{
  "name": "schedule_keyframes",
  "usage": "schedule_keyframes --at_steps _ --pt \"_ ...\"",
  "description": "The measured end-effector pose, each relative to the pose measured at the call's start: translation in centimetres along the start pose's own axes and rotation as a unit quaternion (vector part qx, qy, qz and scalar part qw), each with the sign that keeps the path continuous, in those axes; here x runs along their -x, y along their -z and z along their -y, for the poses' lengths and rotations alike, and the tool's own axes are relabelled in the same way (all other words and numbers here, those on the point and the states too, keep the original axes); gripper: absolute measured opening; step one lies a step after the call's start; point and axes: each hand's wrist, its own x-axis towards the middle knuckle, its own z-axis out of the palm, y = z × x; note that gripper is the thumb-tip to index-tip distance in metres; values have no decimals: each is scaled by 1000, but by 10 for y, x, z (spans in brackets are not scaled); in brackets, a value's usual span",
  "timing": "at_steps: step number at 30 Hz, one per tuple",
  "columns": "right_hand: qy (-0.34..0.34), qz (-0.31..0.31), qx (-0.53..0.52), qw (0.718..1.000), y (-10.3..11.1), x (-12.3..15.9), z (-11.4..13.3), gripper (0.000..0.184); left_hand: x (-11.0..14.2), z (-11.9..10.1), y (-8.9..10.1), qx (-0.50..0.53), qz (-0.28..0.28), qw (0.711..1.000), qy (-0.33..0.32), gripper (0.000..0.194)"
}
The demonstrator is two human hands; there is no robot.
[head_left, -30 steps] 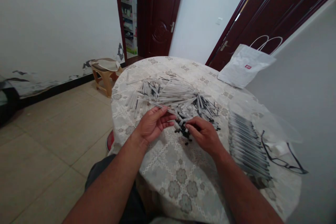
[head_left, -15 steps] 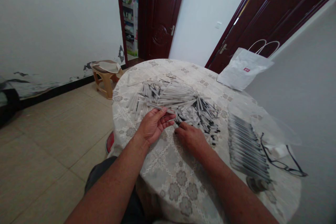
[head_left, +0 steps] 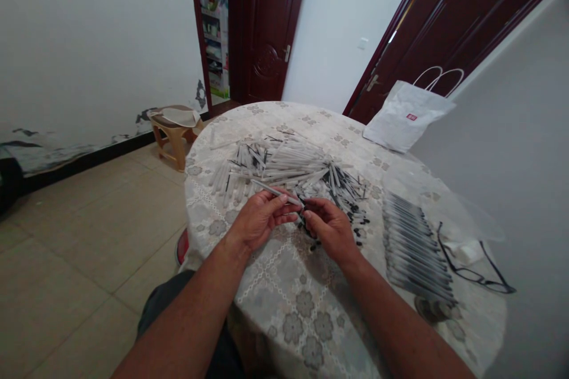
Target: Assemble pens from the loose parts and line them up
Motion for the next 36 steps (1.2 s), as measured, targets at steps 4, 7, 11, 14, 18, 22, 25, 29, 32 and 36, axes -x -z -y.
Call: schedule_keyframes --at_steps 4,7,11,14,18,22,25,29,32,36 --pt "-10 -2 -7 1000 0 1 3 27 -1 1 1 1 -1 1000 1 23" --pt "-8 -20 -12 1000 1 1 4 26 -1 1 2 0 -4 1000 1 25" --pt "12 -44 -5 999 0 0 2 25 -2 2 3 -9 -3 1000 0 27" --pt "11 -37 -11 999 -1 1 1 23 -2 2 4 -12 0 1000 -2 27" --pt "29 -37 35 998 -2 2 0 20 -2 3 4 -14 -1 1000 -5 26" --pt "44 -39 54 997 -3 1 -3 20 -2 4 4 -15 0 1000 -3 27" --pt "38 -38 45 998 -3 0 -5 21 -2 3 3 -17 1 1000 -4 27" --pt "43 -45 40 997 -3 0 -6 21 -2 3 2 -31 -5 999 -6 29" --pt "46 -52 40 997 -3 0 -6 20 -1 3 1 -40 -12 999 -5 31" --pt "48 -55 47 996 -2 0 -5 20 -1 3 0 -41 -7 999 2 31"
